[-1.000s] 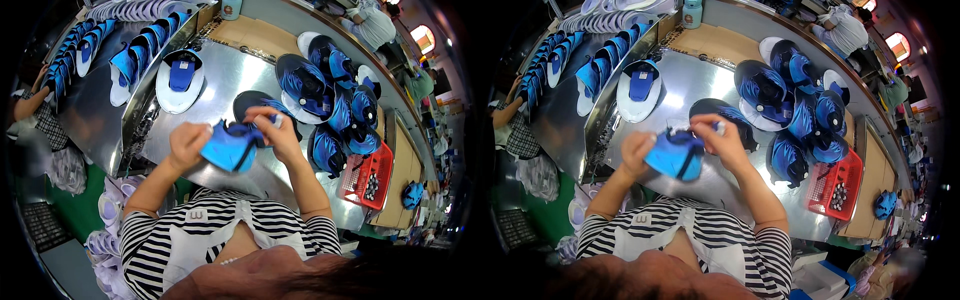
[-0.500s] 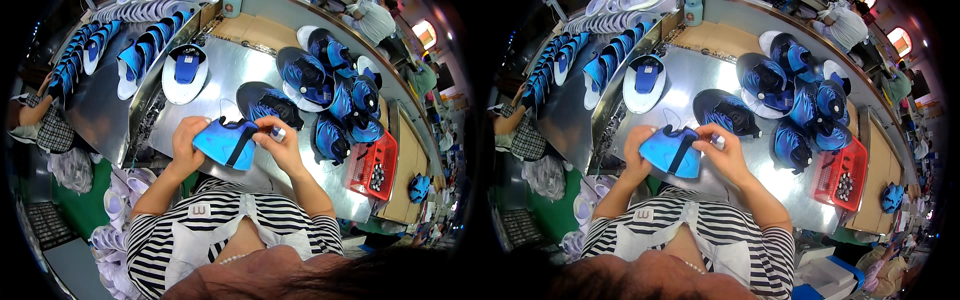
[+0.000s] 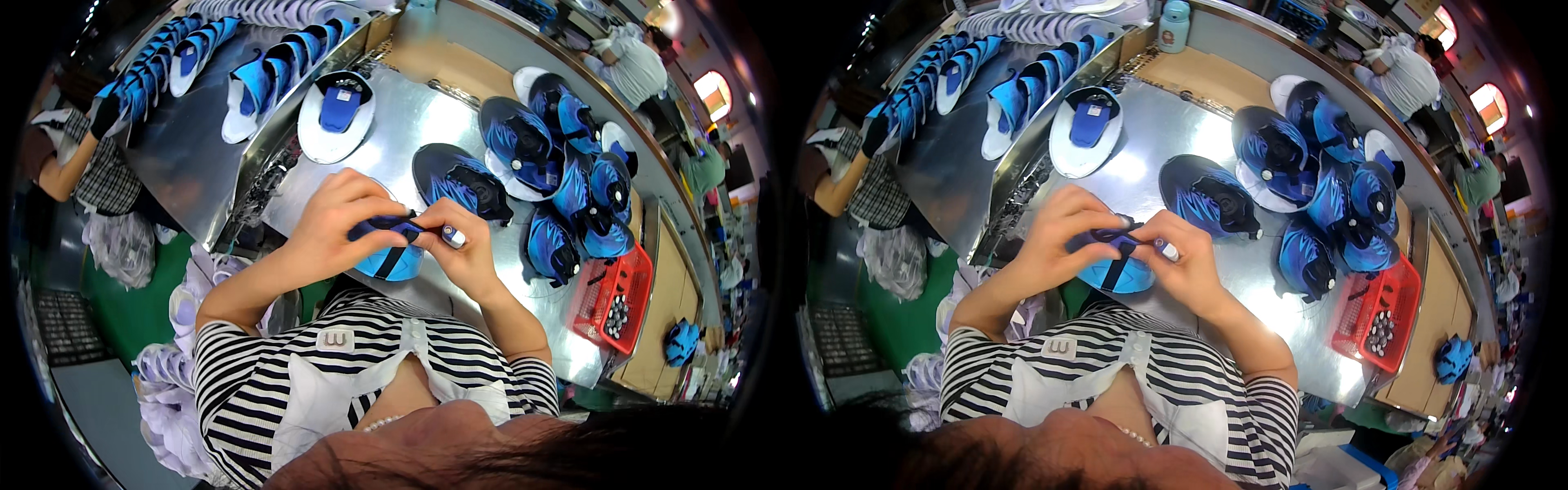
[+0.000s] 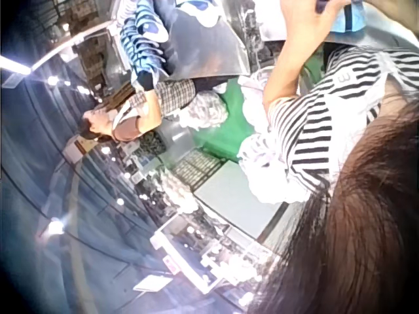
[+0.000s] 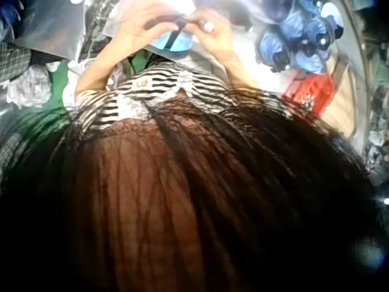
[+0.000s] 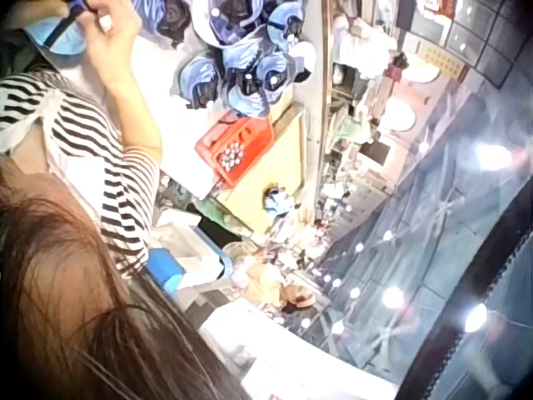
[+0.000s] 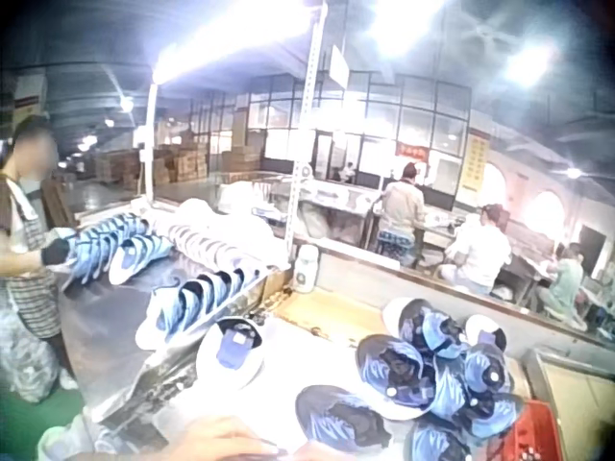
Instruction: The person assembles shoe components by hand and using a tool, attaching small circular parts to blue and black shoe uppers on a metal workbench.
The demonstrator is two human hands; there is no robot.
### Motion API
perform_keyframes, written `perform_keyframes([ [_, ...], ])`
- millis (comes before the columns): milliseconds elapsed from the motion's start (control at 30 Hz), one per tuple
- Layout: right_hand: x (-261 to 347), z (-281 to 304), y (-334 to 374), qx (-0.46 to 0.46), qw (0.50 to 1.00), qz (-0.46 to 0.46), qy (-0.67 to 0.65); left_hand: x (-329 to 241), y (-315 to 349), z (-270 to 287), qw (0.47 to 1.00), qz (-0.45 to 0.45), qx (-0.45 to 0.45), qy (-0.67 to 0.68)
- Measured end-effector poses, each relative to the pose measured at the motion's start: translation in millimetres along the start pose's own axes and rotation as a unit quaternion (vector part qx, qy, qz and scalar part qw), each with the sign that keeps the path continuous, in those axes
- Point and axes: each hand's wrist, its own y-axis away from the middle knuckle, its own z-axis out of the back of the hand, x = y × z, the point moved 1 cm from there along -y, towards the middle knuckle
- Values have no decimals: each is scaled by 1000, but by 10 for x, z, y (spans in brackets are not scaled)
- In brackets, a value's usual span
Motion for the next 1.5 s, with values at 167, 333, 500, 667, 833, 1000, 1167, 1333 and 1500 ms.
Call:
perform_keyframes([
  [167,96,-44,0,6,997,41,63,38,1,-8,1000,-13,24,-1],
  [333,147,-121,-164,21,996,64,64,165,138,-72,997,26,-46,54],
  [500,33,-62,-629,45,960,-168,-219,186,66,273,993,18,-89,80],
  [667,-576,5,-1145,59,906,-292,-300,697,-206,432,988,57,2,-141],
  [833,-1096,764,-789,-84,932,-43,351,2371,-385,262,959,144,-127,-209],
  [1000,-1401,1064,-113,-109,927,-174,315,2961,-1025,99,911,107,-187,-351],
  [1167,-1369,1344,-64,-127,844,-53,518,2162,-1102,-94,931,-66,-154,-324],
  [1333,-1691,2105,-309,-123,766,-22,631,942,-525,-656,985,-91,148,-18],
  [1500,-1306,1338,-559,-72,821,42,565,458,-406,-1166,938,-240,186,-170],
])
